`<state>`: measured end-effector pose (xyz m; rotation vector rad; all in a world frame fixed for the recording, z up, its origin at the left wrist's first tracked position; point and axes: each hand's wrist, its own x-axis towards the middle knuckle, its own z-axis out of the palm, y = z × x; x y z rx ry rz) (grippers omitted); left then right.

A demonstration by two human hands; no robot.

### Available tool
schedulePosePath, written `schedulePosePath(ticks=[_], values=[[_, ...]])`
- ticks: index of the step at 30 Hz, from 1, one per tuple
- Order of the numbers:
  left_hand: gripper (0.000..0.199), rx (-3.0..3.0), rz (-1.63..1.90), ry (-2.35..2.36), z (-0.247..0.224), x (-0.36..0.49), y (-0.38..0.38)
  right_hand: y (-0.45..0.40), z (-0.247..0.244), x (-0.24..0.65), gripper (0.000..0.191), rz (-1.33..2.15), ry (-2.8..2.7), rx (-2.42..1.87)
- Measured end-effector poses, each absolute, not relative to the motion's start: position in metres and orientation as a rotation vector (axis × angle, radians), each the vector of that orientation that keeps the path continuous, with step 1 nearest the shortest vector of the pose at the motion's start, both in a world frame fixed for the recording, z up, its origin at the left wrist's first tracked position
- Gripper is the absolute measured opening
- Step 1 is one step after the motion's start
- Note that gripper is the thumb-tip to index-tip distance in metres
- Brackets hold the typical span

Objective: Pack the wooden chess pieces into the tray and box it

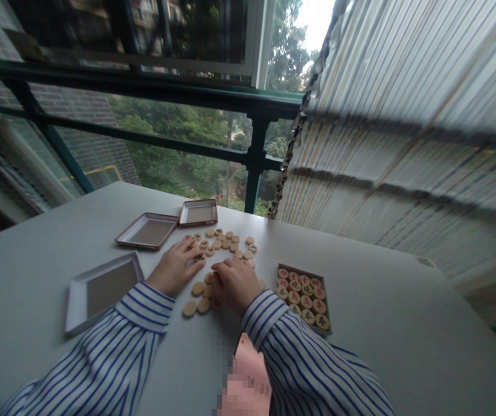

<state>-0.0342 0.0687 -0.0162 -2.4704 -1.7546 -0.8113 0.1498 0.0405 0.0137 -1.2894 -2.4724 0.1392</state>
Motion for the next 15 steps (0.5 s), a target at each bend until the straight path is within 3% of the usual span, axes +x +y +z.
schedulePosePath(ticks=[15], values=[[0.026,-2.438,-0.920,-1.682,-0.0088,-0.0316,0.0669,0.0407,0.0149,0.1496,0.022,0.146,-2.482,-1.304]])
